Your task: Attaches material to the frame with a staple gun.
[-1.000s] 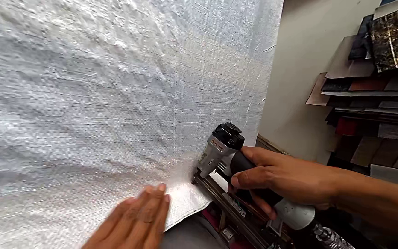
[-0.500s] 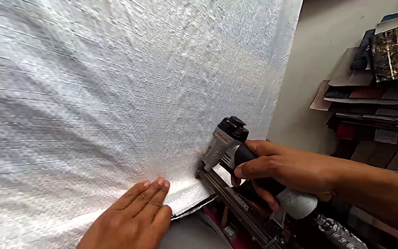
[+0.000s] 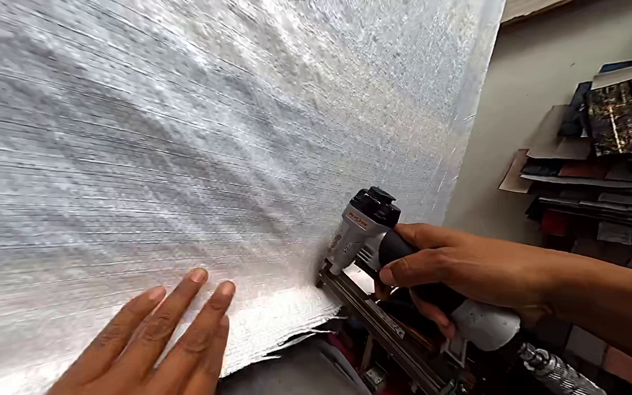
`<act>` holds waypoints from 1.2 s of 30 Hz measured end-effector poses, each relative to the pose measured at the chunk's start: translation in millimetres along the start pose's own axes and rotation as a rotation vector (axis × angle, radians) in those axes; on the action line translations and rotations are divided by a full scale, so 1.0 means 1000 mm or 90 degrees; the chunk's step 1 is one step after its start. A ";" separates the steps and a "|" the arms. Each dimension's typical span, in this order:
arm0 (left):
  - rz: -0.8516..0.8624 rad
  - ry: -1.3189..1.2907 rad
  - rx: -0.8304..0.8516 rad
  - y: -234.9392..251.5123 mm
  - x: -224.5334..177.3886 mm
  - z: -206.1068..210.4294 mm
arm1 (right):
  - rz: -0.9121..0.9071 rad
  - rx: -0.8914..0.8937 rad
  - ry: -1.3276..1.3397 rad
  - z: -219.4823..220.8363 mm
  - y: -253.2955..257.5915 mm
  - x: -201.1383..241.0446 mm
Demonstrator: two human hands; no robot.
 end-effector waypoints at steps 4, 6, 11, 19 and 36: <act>0.042 -0.019 -0.097 -0.012 0.002 0.000 | -0.022 0.000 0.014 0.022 -0.005 0.013; 0.043 0.004 -0.136 -0.010 0.001 0.007 | -0.028 -0.001 -0.003 0.030 -0.006 0.020; 0.015 0.049 -0.225 -0.007 -0.001 0.007 | -0.073 0.018 -0.023 0.051 -0.012 0.039; 0.047 0.077 -0.233 -0.018 -0.006 -0.013 | -0.092 0.051 -0.028 0.087 -0.018 0.062; 0.062 0.016 -0.174 -0.133 0.066 -0.058 | -0.044 0.008 0.049 0.176 -0.046 0.113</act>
Point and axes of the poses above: each hand's wrist, its own y-axis towards the middle knuckle, its own z-axis out of the palm, x = y × z, the point moved 10 cm from there along y, towards the middle knuckle, and after that the axes turned 12 degrees about z, right-handed, at the moved point
